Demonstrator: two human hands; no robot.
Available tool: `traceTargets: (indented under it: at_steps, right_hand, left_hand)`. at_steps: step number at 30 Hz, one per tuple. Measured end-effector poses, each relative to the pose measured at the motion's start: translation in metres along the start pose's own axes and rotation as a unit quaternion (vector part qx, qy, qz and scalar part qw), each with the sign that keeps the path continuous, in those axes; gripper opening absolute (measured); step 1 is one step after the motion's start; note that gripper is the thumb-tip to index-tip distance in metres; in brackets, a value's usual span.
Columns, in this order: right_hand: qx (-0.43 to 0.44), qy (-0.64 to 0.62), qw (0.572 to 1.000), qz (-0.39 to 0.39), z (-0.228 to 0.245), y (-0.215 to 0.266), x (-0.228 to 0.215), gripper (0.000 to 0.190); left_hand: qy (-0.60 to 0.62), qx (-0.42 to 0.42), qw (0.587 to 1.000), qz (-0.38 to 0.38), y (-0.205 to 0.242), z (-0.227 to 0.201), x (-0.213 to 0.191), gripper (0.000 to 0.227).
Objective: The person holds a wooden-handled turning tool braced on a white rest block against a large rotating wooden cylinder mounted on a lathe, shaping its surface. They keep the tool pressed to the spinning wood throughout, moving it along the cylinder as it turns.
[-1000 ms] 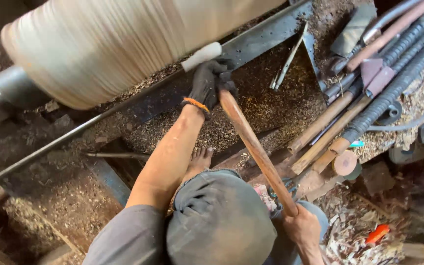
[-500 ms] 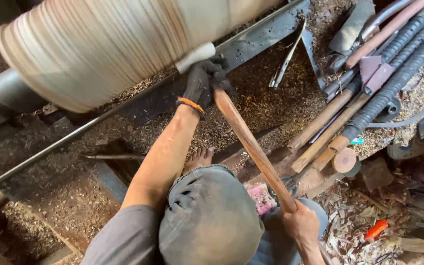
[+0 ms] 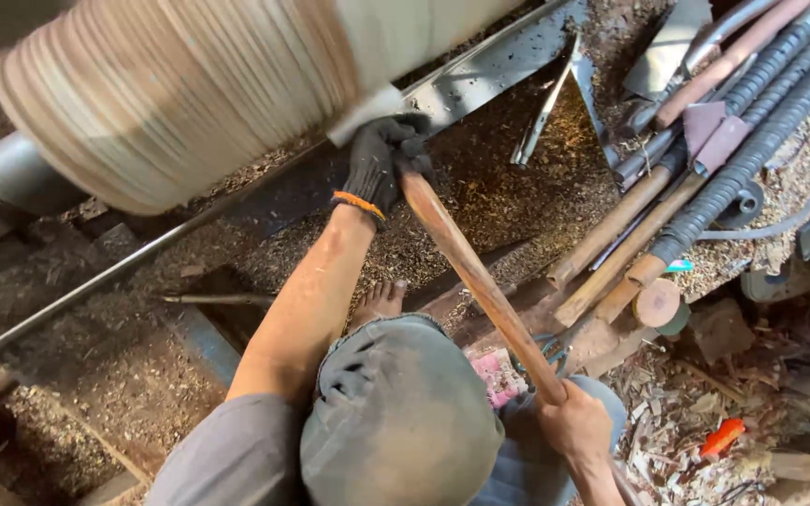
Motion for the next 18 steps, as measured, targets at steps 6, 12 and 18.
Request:
traceTargets:
  at_steps: [6,12,18]
  right_hand:
    - [-0.005,0.008,1.000,0.004,0.000,0.006,-0.007,0.028]
    - [-0.009,-0.022,1.000,-0.012,0.002,0.004,-0.008,0.027]
    - [-0.008,-0.004,1.000,-0.021,-0.001,0.005,-0.005,0.026]
  left_hand:
    - [-0.008,-0.013,0.999,-0.047,-0.002,0.009,0.008,0.024]
    - [-0.014,-0.024,0.999,-0.028,0.002,0.005,0.025,0.021]
    - [-0.036,-0.017,0.998,-0.048,0.002,0.003,0.021,0.028]
Point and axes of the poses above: each hand's wrist, its own y-axis away from the middle knuckle, its own x-axis out of the palm, z = x × y, the point moved 5 cm from there along -y, towards the middle knuckle, and after that the axes turned 13 degrees about -z, right-handed, at the moved point
